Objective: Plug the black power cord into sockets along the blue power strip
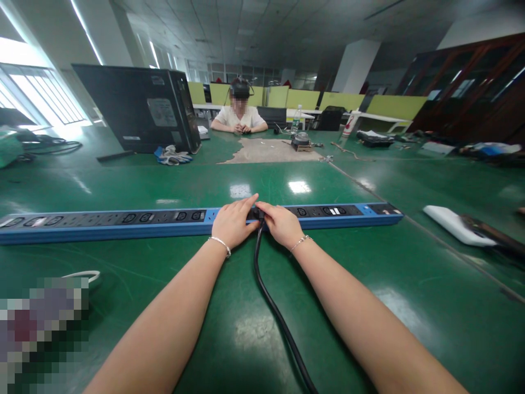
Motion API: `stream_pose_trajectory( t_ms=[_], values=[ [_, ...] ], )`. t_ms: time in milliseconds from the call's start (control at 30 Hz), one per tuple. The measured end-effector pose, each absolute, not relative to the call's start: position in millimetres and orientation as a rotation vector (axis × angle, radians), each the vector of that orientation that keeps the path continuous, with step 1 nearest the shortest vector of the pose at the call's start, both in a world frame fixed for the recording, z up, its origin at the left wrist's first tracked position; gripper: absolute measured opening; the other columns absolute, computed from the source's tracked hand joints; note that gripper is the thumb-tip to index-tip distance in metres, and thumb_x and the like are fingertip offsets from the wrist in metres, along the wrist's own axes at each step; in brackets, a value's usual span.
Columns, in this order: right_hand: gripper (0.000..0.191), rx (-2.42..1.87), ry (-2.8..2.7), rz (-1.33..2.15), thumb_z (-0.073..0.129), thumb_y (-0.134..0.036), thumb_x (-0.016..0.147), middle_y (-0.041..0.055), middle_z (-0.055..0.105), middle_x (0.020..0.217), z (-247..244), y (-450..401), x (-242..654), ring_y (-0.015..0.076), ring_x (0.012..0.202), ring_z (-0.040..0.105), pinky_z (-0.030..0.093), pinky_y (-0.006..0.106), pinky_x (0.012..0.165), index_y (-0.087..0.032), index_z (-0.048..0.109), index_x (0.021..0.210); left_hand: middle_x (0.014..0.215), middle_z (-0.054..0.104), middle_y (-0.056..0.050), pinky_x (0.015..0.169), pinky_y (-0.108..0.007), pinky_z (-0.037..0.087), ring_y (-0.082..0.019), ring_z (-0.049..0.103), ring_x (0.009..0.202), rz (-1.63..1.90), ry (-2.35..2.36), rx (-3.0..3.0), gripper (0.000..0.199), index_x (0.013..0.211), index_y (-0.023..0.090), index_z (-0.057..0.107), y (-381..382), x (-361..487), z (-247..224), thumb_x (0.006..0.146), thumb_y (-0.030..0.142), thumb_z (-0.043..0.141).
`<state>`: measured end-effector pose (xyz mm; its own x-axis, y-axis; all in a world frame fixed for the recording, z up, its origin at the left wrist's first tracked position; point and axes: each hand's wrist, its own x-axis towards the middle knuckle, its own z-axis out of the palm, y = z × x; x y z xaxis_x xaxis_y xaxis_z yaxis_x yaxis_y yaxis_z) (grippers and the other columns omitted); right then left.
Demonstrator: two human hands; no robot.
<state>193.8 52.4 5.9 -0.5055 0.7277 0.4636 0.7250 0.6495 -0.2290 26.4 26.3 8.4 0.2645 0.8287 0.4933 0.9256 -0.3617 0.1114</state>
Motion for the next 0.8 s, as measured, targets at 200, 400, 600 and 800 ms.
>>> stream_pose_trajectory(
  t_ms=[200, 400, 600, 800],
  values=[
    [0.035, -1.147, -2.364, -0.030, 0.043, -0.016, 0.087, 0.0022, 0.063, 0.119, 7.6, 48.1, 195.4, 0.0166, 0.107, 0.059, 0.038, 0.033, 0.101, -0.022, 0.057, 0.118, 0.142, 0.042, 0.000, 0.105, -0.036, 0.032, -0.020, 0.034, 0.132, -0.770, -1.389, -2.436, 0.049, 0.134, 0.030, 0.041, 26.8, 32.4, 6.9, 0.086, 0.032, 0.048],
    [0.045, -1.294, -2.260, -0.011, 0.046, -0.022, 0.086, 0.0077, 0.061, 0.121, 7.2, 42.9, 194.0, 0.0191, 0.107, 0.058, 0.044, 0.032, 0.094, -0.016, 0.045, 0.130, 0.137, 0.048, 0.001, 0.104, -0.038, 0.034, -0.019, 0.036, 0.131, -0.803, -1.413, -2.453, 0.046, 0.131, 0.030, 0.046, 29.3, 32.9, 4.1, 0.085, 0.023, 0.048],
    [0.037, -1.241, -2.367, -0.049, 0.044, -0.020, 0.085, 0.0125, 0.058, 0.124, 9.5, 45.2, 196.9, 0.0192, 0.117, 0.051, 0.038, 0.033, 0.102, -0.012, 0.054, 0.120, 0.130, 0.056, 0.002, 0.103, -0.036, 0.037, -0.016, 0.043, 0.126, -0.864, -1.441, -2.476, 0.044, 0.124, 0.031, 0.054, 29.9, 33.6, 4.3, 0.082, 0.018, 0.049],
    [0.050, -1.234, -2.418, -0.076, 0.052, -0.024, 0.079, 0.0135, 0.051, 0.133, 5.8, 42.8, 202.3, 0.0226, 0.126, 0.042, 0.031, 0.039, 0.107, -0.010, 0.048, 0.127, 0.127, 0.057, 0.003, 0.097, -0.034, 0.042, -0.015, 0.052, 0.116, -0.807, -1.550, -2.444, 0.045, 0.122, 0.034, 0.054, 31.3, 36.0, 7.3, 0.083, 0.015, 0.045]
  ],
)
